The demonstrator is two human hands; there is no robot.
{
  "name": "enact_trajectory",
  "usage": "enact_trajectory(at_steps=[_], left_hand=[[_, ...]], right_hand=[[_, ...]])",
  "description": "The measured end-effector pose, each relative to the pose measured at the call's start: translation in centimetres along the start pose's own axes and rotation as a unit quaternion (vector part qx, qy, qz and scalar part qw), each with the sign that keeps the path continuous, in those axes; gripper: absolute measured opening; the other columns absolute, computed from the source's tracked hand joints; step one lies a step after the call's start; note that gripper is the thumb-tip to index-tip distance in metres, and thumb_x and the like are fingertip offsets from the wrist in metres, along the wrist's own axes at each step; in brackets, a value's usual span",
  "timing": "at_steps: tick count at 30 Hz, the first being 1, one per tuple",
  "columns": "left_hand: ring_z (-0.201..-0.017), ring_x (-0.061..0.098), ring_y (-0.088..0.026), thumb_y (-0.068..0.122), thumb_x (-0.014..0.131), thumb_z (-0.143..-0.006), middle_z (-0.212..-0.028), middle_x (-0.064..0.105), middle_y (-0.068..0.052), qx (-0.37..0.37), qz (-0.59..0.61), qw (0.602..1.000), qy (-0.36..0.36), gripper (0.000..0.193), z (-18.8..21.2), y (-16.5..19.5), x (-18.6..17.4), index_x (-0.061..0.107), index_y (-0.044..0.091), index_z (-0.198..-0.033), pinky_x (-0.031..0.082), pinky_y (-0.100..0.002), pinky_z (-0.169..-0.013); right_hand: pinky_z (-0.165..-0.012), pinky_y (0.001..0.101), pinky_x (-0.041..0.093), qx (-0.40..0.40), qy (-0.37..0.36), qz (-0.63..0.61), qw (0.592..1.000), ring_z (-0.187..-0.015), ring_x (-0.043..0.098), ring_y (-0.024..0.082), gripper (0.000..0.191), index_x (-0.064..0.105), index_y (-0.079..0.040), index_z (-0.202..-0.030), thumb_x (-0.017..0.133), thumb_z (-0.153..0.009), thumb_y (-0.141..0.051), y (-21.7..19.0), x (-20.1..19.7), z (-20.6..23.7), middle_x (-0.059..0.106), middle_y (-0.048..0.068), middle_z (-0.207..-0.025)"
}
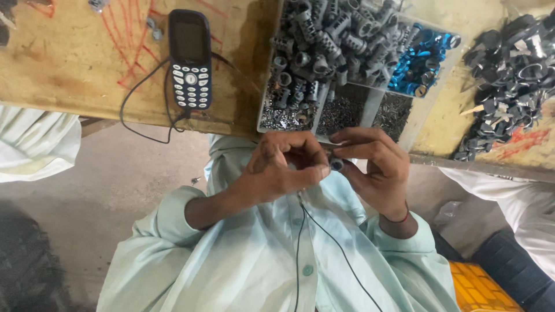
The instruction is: The person sits at a workbench assembling ignition suppressor caps. They pick a gray ribbed cap and a spring or terminal from a compartment tray, insert the spring into the cap by hand, press the parts together, and place the finished assembly onto a pile of completed caps on the bench.
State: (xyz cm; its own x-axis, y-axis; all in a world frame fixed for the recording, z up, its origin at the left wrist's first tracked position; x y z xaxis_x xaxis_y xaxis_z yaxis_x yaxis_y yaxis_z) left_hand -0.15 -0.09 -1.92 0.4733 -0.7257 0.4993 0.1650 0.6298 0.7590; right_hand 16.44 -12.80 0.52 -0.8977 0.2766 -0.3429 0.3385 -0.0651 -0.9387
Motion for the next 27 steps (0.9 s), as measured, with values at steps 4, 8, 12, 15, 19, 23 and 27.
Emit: enact_trajectory(at_steps=[4,8,12,15,19,23,27], left_hand=[[-0.075,0.063,-0.003,0.018,0.077,-0.088,-0.082,0.07,0.001,-0.015,-0.051,0.998,0.036,0.017,0.4,0.5,0.2,0.073,0.002,-0.09,0.052,-0.02,-0.068],[-0.075,0.061,-0.002,0.015,0.078,-0.089,-0.083,0.07,0.001,-0.001,-0.028,0.999,0.037,0.015,0.6,0.8,0.5,0.071,0.002,-0.091,0.051,-0.02,-0.068],[-0.075,0.061,-0.002,0.01,0.077,-0.089,-0.082,0.069,0.002,-0.03,-0.018,0.998,0.06,0.011,0.7,0.4,0.7,0.069,0.002,-0.089,0.05,-0.02,-0.066],[-0.073,0.06,-0.002,0.008,0.077,-0.089,-0.081,0.068,0.002,-0.028,-0.036,0.996,0.075,0.011,0.6,0.2,0.8,0.067,0.002,-0.089,0.049,-0.02,-0.064],[-0.078,0.064,-0.007,0.004,0.074,-0.094,-0.09,0.067,-0.001,0.089,-0.136,0.982,0.092,0.01,0.4,0.4,1.0,0.065,0.001,-0.097,0.053,-0.021,-0.068],[-0.1,0.073,-0.024,-0.001,0.073,-0.094,-0.107,0.073,-0.013,0.267,-0.252,0.925,0.098,0.022,0.4,0.8,1.9,0.065,0.0,-0.114,0.058,-0.031,-0.089],[-0.1,0.079,-0.021,0.0,0.079,-0.093,-0.109,0.077,-0.011,0.241,-0.207,0.946,0.066,0.021,0.4,0.7,1.5,0.071,0.003,-0.112,0.063,-0.027,-0.09]], right_hand=[[-0.092,0.0331,0.061,-0.006,-0.006,0.074,0.997,-0.108,0.074,0.025,0.034,0.067,-0.002,-0.113,0.079,-0.083,0.011,-0.3,0.2,-0.1,0.071,0.014,-0.117],[-0.087,0.0343,0.061,-0.041,-0.022,0.141,0.989,-0.104,0.074,0.025,0.035,0.073,-0.005,-0.114,0.077,-0.083,0.012,-1.3,0.1,-0.3,0.072,0.013,-0.115],[-0.088,0.0349,0.063,-0.077,-0.036,0.164,0.983,-0.103,0.075,0.025,0.041,0.075,-0.007,-0.117,0.072,-0.082,0.013,-1.5,-0.4,0.1,0.071,0.012,-0.116],[-0.082,0.0353,0.061,-0.11,-0.041,0.173,0.978,-0.097,0.073,0.024,0.043,0.074,-0.006,-0.118,0.076,-0.078,0.01,-1.6,-1.2,0.2,0.07,0.013,-0.114],[-0.075,0.0369,0.058,-0.115,-0.057,0.209,0.97,-0.091,0.073,0.024,0.044,0.075,-0.001,-0.118,0.075,-0.076,0.012,-2.8,-1.0,-0.7,0.071,0.011,-0.109],[-0.07,0.0358,0.057,-0.017,0.021,0.239,0.971,-0.086,0.072,0.024,0.038,0.073,0.005,-0.114,0.081,-0.076,0.005,-5.2,0.5,-2.0,0.069,0.014,-0.103],[-0.069,0.0274,0.06,0.186,-0.067,0.012,0.98,-0.083,0.075,0.017,0.033,0.069,-0.003,-0.109,0.081,-0.078,-0.001,-4.3,-1.4,-2.6,0.067,0.007,-0.1]])
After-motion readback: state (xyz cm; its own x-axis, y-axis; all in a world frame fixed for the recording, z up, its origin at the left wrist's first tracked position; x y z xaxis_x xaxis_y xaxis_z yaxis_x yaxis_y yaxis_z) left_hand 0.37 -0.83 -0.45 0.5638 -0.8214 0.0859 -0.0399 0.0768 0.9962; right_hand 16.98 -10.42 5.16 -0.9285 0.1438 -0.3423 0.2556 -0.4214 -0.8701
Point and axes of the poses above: each hand's wrist, its own z-axis away from the middle knuckle, its own x-axis out of the palm, y = z × x, the point moved 2 cm from there along -z, towards the middle knuckle
